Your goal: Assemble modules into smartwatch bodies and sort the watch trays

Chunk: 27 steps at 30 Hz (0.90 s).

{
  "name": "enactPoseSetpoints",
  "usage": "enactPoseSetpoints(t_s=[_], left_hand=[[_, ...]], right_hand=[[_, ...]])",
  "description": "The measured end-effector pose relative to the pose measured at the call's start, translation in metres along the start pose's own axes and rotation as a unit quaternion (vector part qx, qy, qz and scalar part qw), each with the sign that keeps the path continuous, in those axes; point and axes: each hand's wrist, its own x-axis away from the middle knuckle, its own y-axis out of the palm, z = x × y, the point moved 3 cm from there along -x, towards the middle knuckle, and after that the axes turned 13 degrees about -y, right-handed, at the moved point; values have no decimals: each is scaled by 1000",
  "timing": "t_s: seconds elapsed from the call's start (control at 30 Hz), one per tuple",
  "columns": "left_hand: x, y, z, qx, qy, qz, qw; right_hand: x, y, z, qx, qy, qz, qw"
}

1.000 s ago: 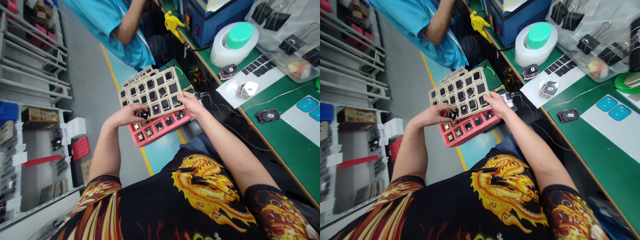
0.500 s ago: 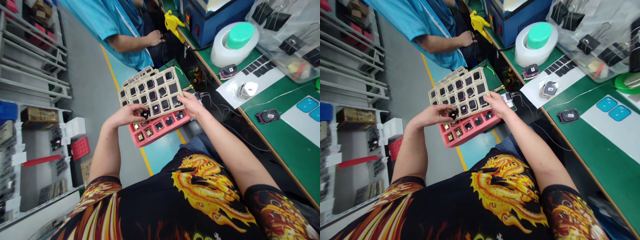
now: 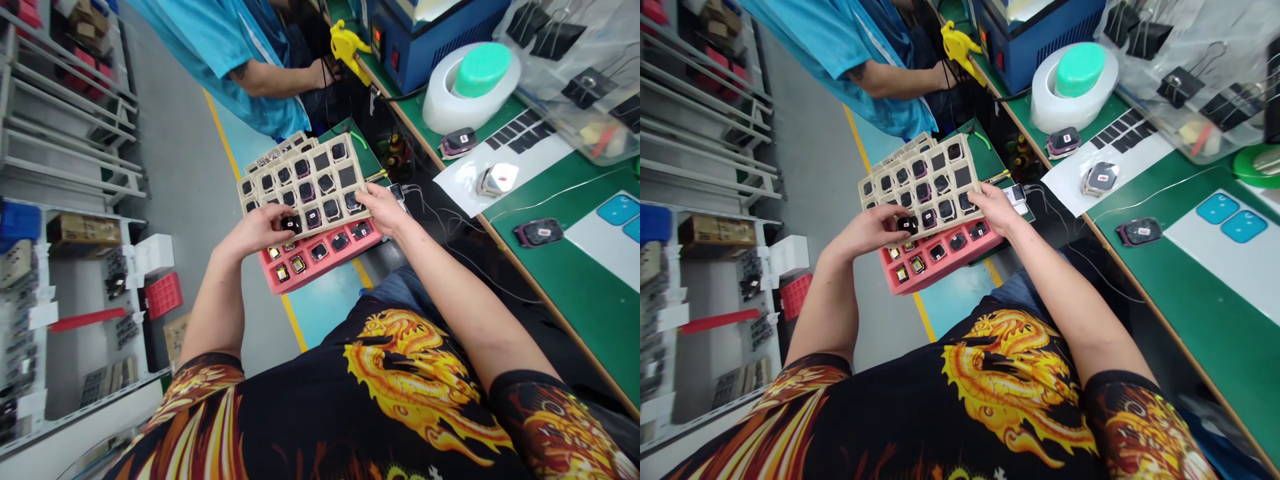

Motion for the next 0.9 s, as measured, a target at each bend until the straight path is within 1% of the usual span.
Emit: enactPoseSetpoints(t_s=[0.1,0.17,0.23,0.33,0.4,0.47,0.53,0.6,0.67,0.7,0.73,0.83,0.87,0.9], left_hand=[[4,1,0,2,36,20,999],[7,1,-3,14,46,23,999],[8,0,-8,25,38,19,999],[8,-1,-16,32,6,19,999],[8,0,-18,33,-9,21,999],[7,2,-17,37,-10,21,999],[7,4,-15,52,-11,4,999],[7,5,-14,66,-18,-28,997],[9,3,-15,75,-27,-51,996],[10,0,-17,79,-32,-45,995],[11,-5,-19,86,-38,-22,995],[13,-22,-27,115,-62,97,987],[14,-27,-29,118,-68,131,982],[14,-31,-31,114,-72,152,979]], right_hand=[[0,0,0,-7,0,-3,1000],[0,0,0,-11,-4,-7,1000],[0,0,-1,-11,-7,-8,1000],[1,0,-2,-2,-4,-4,1000],[1,1,-3,2,-2,-2,1000],[1,1,-3,3,0,-1,1000],[1,1,-3,5,2,0,1000],[1,0,-3,5,3,1,1000],[1,0,-2,4,4,2,1000],[1,-1,-1,3,3,2,1000],[1,-1,-1,1,2,3,1000],[1,-2,0,2,3,10,1000],[1,-2,1,5,6,12,1000],[1,-2,1,8,8,14,1000]])
